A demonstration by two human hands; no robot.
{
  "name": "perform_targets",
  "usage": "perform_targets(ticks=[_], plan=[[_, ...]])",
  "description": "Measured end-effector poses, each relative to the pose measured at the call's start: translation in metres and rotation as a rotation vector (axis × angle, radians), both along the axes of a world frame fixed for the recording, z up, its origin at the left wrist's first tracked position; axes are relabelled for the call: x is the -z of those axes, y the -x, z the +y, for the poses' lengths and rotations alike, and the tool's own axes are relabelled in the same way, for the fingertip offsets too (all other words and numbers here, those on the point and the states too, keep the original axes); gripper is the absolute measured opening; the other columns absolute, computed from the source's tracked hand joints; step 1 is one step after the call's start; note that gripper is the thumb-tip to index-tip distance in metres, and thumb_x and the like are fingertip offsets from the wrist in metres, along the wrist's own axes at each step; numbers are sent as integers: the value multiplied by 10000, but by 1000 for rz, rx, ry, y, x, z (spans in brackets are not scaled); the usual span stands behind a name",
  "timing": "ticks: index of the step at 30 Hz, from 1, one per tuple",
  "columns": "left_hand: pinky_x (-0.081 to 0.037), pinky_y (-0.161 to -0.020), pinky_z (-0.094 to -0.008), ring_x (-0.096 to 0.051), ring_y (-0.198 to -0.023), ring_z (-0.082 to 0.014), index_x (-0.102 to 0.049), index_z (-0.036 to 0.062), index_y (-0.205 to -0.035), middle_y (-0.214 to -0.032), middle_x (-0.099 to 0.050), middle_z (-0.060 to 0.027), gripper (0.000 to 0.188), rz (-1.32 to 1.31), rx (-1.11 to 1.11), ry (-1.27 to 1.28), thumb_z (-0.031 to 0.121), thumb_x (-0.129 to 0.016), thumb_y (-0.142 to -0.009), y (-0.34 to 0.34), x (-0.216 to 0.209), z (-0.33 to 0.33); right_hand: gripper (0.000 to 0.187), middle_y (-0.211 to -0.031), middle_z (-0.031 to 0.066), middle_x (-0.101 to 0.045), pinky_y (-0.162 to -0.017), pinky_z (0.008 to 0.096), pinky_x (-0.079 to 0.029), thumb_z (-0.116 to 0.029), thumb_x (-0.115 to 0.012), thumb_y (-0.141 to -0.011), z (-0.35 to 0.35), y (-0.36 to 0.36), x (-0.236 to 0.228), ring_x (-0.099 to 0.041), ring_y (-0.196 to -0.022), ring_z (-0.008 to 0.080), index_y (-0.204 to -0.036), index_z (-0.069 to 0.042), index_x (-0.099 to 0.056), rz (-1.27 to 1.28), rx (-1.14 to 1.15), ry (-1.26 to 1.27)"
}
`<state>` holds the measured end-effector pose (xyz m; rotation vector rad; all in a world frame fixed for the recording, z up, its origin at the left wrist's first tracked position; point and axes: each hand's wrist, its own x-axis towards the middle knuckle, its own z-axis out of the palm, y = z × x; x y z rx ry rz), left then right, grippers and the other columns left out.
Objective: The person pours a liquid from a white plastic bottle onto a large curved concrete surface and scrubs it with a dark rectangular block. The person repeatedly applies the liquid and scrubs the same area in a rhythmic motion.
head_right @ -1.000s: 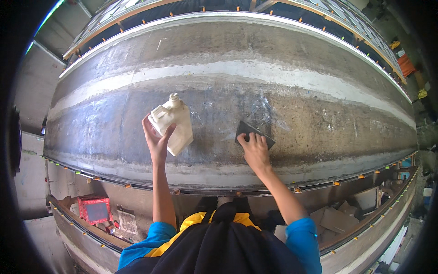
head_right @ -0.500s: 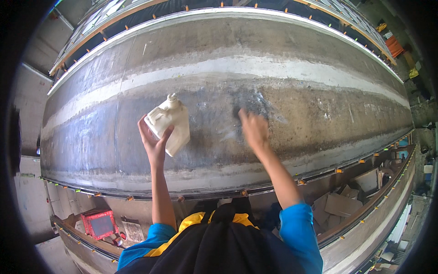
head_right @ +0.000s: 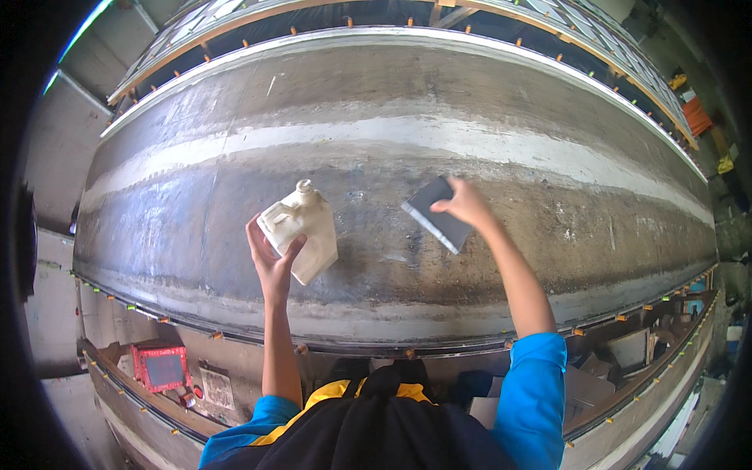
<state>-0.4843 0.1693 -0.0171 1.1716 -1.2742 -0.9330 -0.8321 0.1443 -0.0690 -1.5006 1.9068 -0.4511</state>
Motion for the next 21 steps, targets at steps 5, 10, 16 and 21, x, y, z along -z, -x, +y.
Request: perform_targets(ticks=[5,10,16,21], plan=[[-399,-903,-337,-487,-1038,-208,-406,26,-1190,-1093,-498,-101,681,-43,-38,-6,139,-799,-646,10,-5,17,614,-850,171,-669,-617,327,-528,-289,-752,-671,-27,97,-9,-663,-722,222,-1188,-41,-532,545,240,207],[-392,-906,-340,-485,-1036,-211,-389,25,-1202,-1099,-495,-104,696,7,-107,26,142,-801,-653,26,4,25,64,-548,41,-530,-398,299,-417,-105,-534,-870,12,30,43,-475,-439,139,-924,-72,-532,1022,-60,448],[-375,-918,-350,-470,-1052,-221,-374,31,-1215,-1109,-481,-109,698,21,-195,62,146,-792,-669,42,-1,29,195,-615,90,-565,-421,271,-459,-28,-579,-809,74,-6,27,-521,-467,167,-1000,-38,-539,521,-496,825],[-382,-923,-349,-470,-1065,-215,-370,29,-1219,-1131,-475,-108,696,44,-181,71,142,-786,-673,40,-6,27,391,-727,169,-634,-343,256,-431,-46,-632,-786,16,54,6,-575,-494,188,-1144,-4,-479,667,61,257]])
